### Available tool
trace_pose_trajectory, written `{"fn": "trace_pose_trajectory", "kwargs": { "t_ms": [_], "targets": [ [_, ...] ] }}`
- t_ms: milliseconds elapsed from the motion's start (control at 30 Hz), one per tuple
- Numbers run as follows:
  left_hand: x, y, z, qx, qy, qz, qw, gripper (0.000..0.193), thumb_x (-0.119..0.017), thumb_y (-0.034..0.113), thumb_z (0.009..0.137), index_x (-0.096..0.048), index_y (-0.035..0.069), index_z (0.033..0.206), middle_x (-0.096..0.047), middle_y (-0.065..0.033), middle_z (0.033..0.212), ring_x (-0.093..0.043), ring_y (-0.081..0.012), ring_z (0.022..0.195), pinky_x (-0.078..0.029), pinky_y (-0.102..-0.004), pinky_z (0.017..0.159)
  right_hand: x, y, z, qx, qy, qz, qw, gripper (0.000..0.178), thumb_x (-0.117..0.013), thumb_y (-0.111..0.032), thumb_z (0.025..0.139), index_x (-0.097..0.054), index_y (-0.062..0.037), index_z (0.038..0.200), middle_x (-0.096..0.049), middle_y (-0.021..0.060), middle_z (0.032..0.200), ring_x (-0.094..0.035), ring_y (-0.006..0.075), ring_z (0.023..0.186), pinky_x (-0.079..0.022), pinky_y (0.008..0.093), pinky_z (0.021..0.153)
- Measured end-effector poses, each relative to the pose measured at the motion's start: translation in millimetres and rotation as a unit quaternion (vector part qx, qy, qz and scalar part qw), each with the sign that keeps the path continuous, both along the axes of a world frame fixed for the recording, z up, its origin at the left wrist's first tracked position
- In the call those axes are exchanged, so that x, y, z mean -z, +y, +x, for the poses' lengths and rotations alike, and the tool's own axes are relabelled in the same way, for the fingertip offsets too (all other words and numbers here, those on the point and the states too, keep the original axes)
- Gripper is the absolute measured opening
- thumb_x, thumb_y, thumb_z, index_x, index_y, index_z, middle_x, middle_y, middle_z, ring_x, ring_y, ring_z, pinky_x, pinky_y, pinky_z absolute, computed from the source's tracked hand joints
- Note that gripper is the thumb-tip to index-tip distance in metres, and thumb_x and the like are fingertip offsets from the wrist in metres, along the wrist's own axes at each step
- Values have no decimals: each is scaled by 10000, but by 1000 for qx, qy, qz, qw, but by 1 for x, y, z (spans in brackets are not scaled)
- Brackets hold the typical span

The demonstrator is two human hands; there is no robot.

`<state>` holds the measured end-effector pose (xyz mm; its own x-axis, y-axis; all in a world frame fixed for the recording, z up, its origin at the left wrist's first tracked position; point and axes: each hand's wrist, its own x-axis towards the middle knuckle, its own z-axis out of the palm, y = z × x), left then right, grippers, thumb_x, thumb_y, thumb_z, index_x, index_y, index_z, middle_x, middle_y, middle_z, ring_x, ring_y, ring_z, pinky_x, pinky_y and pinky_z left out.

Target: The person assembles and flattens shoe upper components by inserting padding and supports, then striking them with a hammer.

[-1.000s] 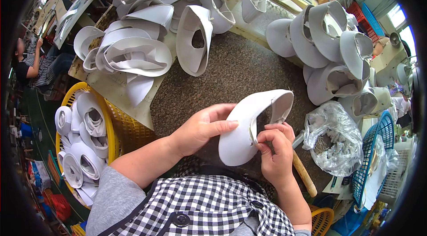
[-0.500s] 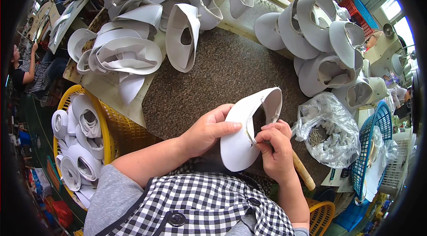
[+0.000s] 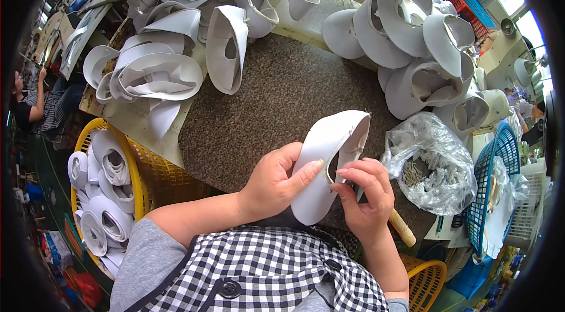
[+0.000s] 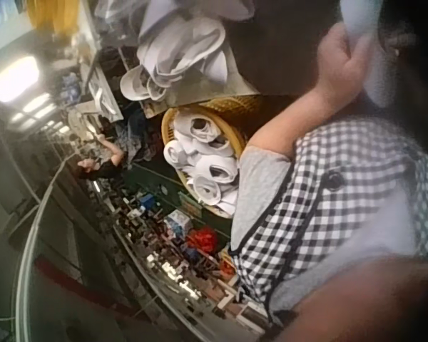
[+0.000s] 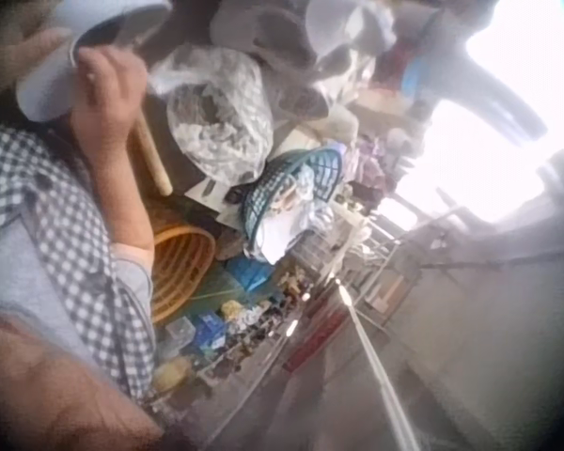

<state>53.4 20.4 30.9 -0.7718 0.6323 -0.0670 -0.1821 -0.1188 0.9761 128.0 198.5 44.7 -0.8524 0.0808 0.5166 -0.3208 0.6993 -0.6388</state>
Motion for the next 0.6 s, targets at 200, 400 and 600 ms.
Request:
{"fn": "trace_pose_trajectory", "kwargs": {
  "t_ms": [200, 400, 600],
  "targets": [
    [-3, 6, 4, -17, -4, -28, 999, 238, -570, 219, 963, -623, -3, 1030, -654, -59, 892, -610, -89, 798, -503, -260, 693, -9, -2, -6, -12, 47, 180, 982, 242, -712, -95, 682, -680, -112, 922, -600, -4, 907, -579, 201, 865, -460, 383, 799],
    [-3, 3, 3, 42, -98, -20, 994, 261, -552, 234, 976, -613, -2, 1071, -657, -54, 931, -613, -90, 830, -509, -252, 716, -11, 0, -6, -41, 48, 248, 967, 153, -675, -118, 716, -661, -105, 867, -591, -2, 889, -580, 193, 852, -468, 378, 798],
    [-4, 8, 5, 34, -157, 1, 987, 276, -540, 253, 984, -592, -5, 1067, -654, -61, 921, -611, -87, 803, -506, -237, 686, 4, 0, 1, -46, 71, 115, 990, 166, -718, -127, 705, -653, -117, 858, -577, -1, 848, -581, 191, 798, -459, 353, 759]
  ]
}}
